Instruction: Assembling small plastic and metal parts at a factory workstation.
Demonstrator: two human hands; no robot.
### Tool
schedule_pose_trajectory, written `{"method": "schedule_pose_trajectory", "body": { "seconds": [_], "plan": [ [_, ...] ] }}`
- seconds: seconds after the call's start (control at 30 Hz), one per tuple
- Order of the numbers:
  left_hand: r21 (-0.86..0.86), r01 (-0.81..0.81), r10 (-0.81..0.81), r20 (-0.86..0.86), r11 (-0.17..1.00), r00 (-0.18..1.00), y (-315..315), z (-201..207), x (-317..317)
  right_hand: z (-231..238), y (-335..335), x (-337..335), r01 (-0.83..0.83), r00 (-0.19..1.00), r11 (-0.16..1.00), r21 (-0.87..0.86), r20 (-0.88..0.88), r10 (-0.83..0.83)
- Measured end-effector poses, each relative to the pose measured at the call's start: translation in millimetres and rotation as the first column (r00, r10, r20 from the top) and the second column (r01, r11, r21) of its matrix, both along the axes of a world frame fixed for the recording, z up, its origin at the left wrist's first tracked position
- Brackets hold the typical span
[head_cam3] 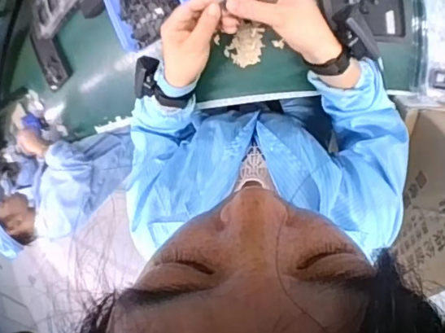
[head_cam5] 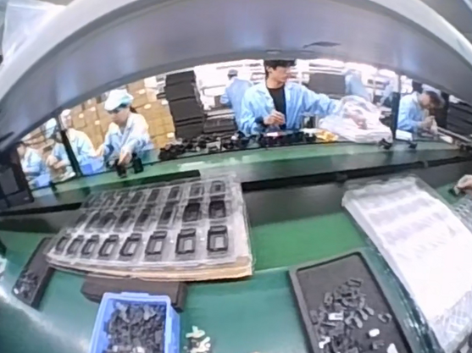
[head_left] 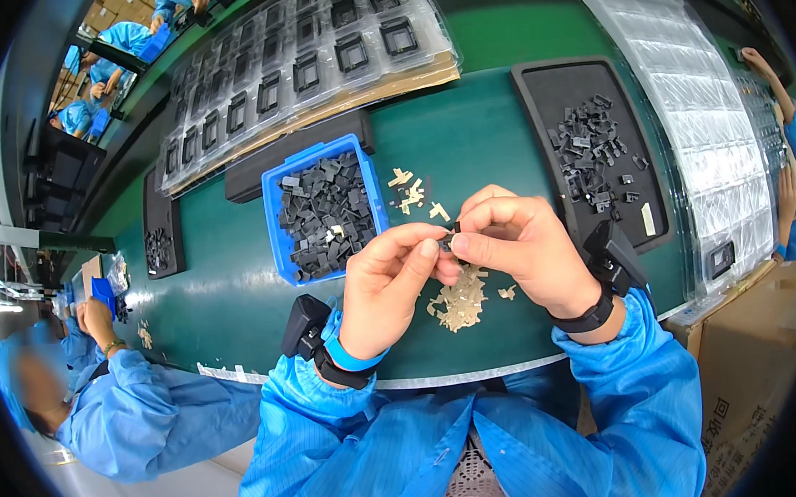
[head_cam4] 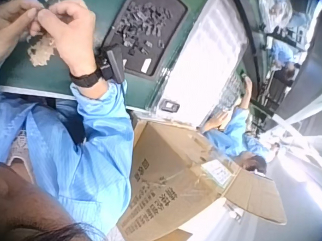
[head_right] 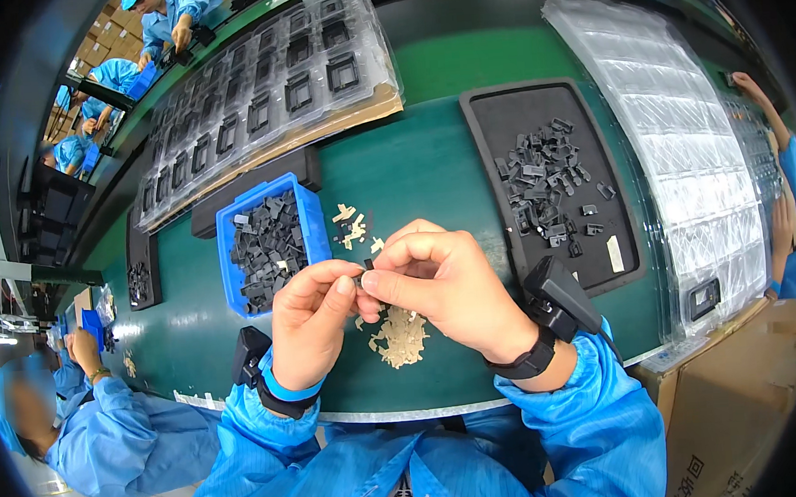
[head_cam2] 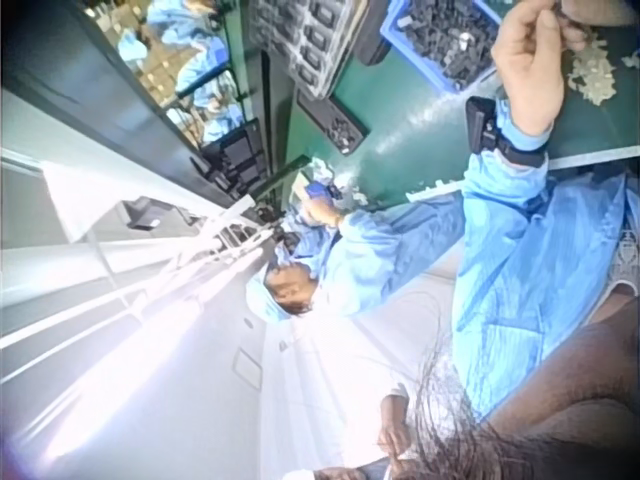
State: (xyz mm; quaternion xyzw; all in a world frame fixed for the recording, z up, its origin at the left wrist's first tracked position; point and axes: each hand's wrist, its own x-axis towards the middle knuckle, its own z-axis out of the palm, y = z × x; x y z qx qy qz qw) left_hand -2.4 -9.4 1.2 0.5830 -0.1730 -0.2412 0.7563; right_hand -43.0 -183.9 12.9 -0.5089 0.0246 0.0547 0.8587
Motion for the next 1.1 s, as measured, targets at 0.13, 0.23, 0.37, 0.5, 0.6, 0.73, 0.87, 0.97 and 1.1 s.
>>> {"method": "schedule_pose_trajectory", "body": {
  "seconds": [0.13,0.23,0.37,0.5,0.6,0.73,0.87,0.97,1.1],
  "plan": [
    [-0.047,0.030,-0.033,-0.056,0.998,0.998,0,-2,2,-3,-2,1,-0.023,0.999,1.000,0.009,0.044,0.023],
    [-0.141,0.045,-0.066,-0.148,0.989,0.987,-2,-4,1,-5,0,0,-0.027,0.999,0.999,0.023,0.035,0.026],
    [-0.252,0.008,-0.076,-0.262,0.968,0.962,-2,-5,-2,-10,2,0,0.033,0.989,0.997,-0.072,0.145,-0.023],
    [-0.273,-0.018,-0.067,-0.302,0.962,0.951,-5,-5,-3,-5,7,-3,0.118,0.972,0.982,-0.146,0.217,-0.085],
    [-0.283,-0.020,-0.066,-0.290,0.959,0.955,-5,-7,-3,-9,10,-3,0.198,0.944,0.958,-0.205,0.303,-0.130],
    [-0.277,-0.029,-0.028,-0.200,0.960,0.979,-7,-9,-7,-9,12,-3,0.263,0.926,0.921,-0.289,0.343,-0.156],
    [-0.123,-0.075,0.069,-0.051,0.990,0.996,-9,-7,-13,-9,14,-1,0.337,0.911,0.875,-0.347,0.355,-0.210],
    [-0.091,-0.099,0.100,0.006,0.991,0.995,-11,-4,-17,-9,18,-1,0.434,0.868,0.803,-0.408,0.429,-0.251],
    [-0.093,-0.109,0.110,-0.001,0.990,0.994,-9,-6,-17,-12,18,-1,0.471,0.842,0.744,-0.473,0.494,-0.218]
  ]
}}
